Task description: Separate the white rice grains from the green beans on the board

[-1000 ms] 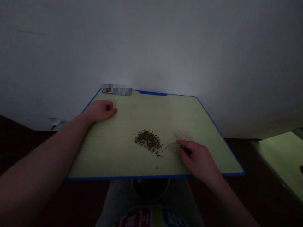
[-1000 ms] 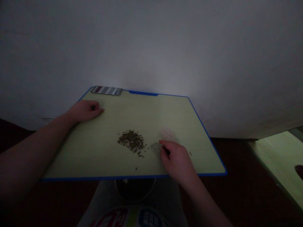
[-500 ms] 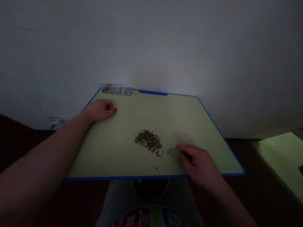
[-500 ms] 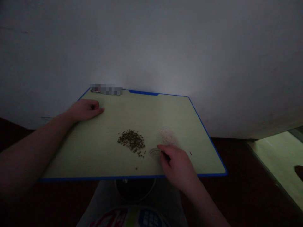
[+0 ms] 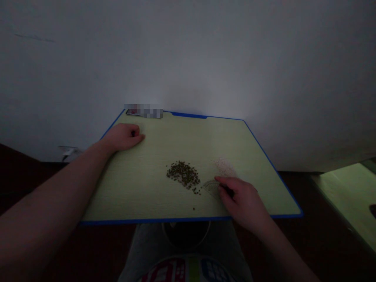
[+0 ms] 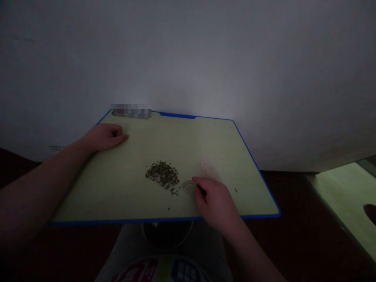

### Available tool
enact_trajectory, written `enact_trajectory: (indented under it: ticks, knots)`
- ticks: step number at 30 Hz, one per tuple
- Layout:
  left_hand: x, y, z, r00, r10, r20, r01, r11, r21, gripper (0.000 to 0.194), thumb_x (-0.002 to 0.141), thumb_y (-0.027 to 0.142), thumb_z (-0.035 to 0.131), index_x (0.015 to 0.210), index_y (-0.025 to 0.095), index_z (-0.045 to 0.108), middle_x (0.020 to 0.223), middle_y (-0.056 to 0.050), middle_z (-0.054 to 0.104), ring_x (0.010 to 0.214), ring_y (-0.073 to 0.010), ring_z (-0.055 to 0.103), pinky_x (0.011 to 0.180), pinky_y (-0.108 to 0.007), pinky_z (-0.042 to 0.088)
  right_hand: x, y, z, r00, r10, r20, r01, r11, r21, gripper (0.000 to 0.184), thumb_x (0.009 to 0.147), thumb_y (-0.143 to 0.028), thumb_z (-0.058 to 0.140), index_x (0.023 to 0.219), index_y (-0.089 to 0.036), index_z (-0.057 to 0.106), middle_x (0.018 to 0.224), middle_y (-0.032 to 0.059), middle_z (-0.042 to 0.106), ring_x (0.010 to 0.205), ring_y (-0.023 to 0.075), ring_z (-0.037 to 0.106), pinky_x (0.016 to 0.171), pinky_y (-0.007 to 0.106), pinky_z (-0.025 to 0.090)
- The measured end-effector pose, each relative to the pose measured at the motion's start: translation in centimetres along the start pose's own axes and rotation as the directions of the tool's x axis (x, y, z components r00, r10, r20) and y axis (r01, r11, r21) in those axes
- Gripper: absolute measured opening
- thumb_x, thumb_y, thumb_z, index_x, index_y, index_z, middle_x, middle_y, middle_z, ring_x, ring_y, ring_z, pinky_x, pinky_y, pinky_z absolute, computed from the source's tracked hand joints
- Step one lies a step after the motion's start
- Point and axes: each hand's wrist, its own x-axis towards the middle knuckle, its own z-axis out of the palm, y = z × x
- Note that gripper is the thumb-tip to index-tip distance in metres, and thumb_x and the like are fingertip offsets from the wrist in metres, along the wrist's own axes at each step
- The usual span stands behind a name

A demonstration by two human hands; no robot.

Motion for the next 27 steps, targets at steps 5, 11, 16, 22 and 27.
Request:
enact_trajectory:
  ticks: [5, 11, 16, 22, 27]
  knots:
    - [0.0, 0.1, -0.1, 1.000, 0.002, -0.007, -0.002, 1.000, 0.001, 0.038, 0.078, 0.059, 0.047, 0.068, 0.023, 0.053, 0.061, -0.003, 0.056, 0.063, -0.0184, 0.052, 0.062, -0.031, 0.035, 0.3, -0.3, 0.3, 1.000, -0.007, 0.018, 0.007, 1.000, -0.007, 0.036, 0.095, -0.021, 0.051, 0.116, -0.018, 0.080, 0.106, 0.0111, 0.083, 0.092, 0.0252, 0.080, 0.084, 0.039, 0.065]
    - [0.0, 0.1, -0.1, 1.000, 0.006, -0.015, -0.007, 1.000, -0.010, 0.038, 0.078, 0.059, 0.047, 0.067, 0.023, 0.051, 0.062, -0.003, 0.056, 0.062, -0.0180, 0.051, 0.062, -0.031, 0.035, 0.7, -0.6, 0.5, 0.999, 0.028, -0.024, -0.030, 0.998, -0.062, 0.039, 0.093, -0.021, 0.050, 0.117, -0.014, 0.080, 0.109, 0.0146, 0.082, 0.094, 0.0270, 0.080, 0.088, 0.041, 0.064]
    - [-0.1, 0.1, 0.0, 1.000, -0.005, -0.007, 0.005, 1.000, -0.006, 0.040, 0.079, 0.060, 0.045, 0.069, 0.022, 0.053, 0.064, -0.004, 0.057, 0.065, -0.0194, 0.053, 0.064, -0.031, 0.037, 0.7, 0.5, 0.2, 0.998, 0.052, -0.043, -0.057, 0.991, -0.122, 0.037, 0.092, -0.020, 0.052, 0.114, -0.016, 0.080, 0.108, 0.0142, 0.083, 0.092, 0.0289, 0.080, 0.086, 0.045, 0.065]
    - [0.0, -0.1, 0.1, 1.000, -0.007, -0.004, 0.007, 1.000, -0.004, 0.041, 0.079, 0.061, 0.046, 0.072, 0.022, 0.059, 0.065, -0.005, 0.059, 0.068, -0.0209, 0.055, 0.066, -0.032, 0.037, 0.5, 1.7, -0.4, 0.990, 0.080, -0.116, -0.094, 0.989, -0.118, 0.034, 0.091, -0.023, 0.054, 0.111, -0.019, 0.081, 0.105, 0.0117, 0.083, 0.089, 0.0282, 0.081, 0.085, 0.044, 0.065]
    - [0.0, 0.0, 0.0, 1.000, 0.001, -0.003, -0.001, 1.000, -0.022, 0.040, 0.079, 0.059, 0.046, 0.072, 0.022, 0.058, 0.065, -0.005, 0.058, 0.067, -0.0210, 0.054, 0.066, -0.033, 0.037, 0.0, 0.5, -0.1, 0.997, 0.052, -0.055, -0.055, 0.997, -0.050, 0.036, 0.093, -0.023, 0.051, 0.112, -0.015, 0.081, 0.104, 0.0144, 0.083, 0.089, 0.0292, 0.081, 0.084, 0.044, 0.066]
